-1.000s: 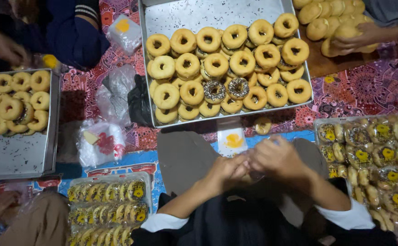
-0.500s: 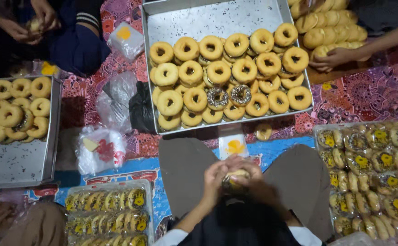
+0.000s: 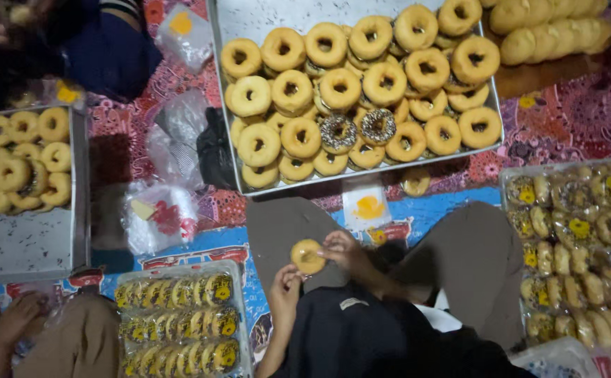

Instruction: The person sits on the floor and packages donuts by placing them into small clear plastic bags. They pick donuts from a metal tray, insert them into bags, and arrange the sealed packages on the floor.

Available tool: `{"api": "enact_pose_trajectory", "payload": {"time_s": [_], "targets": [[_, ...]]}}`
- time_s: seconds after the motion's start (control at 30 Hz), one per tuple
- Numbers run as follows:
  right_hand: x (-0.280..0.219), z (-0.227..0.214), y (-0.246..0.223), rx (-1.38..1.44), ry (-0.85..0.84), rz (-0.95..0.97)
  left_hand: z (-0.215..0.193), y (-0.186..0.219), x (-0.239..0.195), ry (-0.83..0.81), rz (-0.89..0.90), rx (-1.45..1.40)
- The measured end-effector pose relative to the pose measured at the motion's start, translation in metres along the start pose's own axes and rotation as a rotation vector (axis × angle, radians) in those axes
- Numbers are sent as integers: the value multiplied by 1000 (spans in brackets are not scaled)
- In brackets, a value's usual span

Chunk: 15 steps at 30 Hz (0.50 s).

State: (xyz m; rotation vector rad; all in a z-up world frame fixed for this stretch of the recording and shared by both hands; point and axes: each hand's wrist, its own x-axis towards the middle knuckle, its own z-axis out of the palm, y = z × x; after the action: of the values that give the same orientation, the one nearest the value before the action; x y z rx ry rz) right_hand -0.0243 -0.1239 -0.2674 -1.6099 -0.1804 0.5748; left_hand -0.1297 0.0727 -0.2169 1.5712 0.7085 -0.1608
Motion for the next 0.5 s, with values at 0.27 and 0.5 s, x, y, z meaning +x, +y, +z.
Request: {"api": "enact_pose_trajectory", "payload": {"time_s": [0.27,0.5], "targets": [[44,-206,46,420,687,-51,108,49,85,-339,504,541],[118,-156,33,-717,482,-252,187,49,196,-434,191,1464]]}}
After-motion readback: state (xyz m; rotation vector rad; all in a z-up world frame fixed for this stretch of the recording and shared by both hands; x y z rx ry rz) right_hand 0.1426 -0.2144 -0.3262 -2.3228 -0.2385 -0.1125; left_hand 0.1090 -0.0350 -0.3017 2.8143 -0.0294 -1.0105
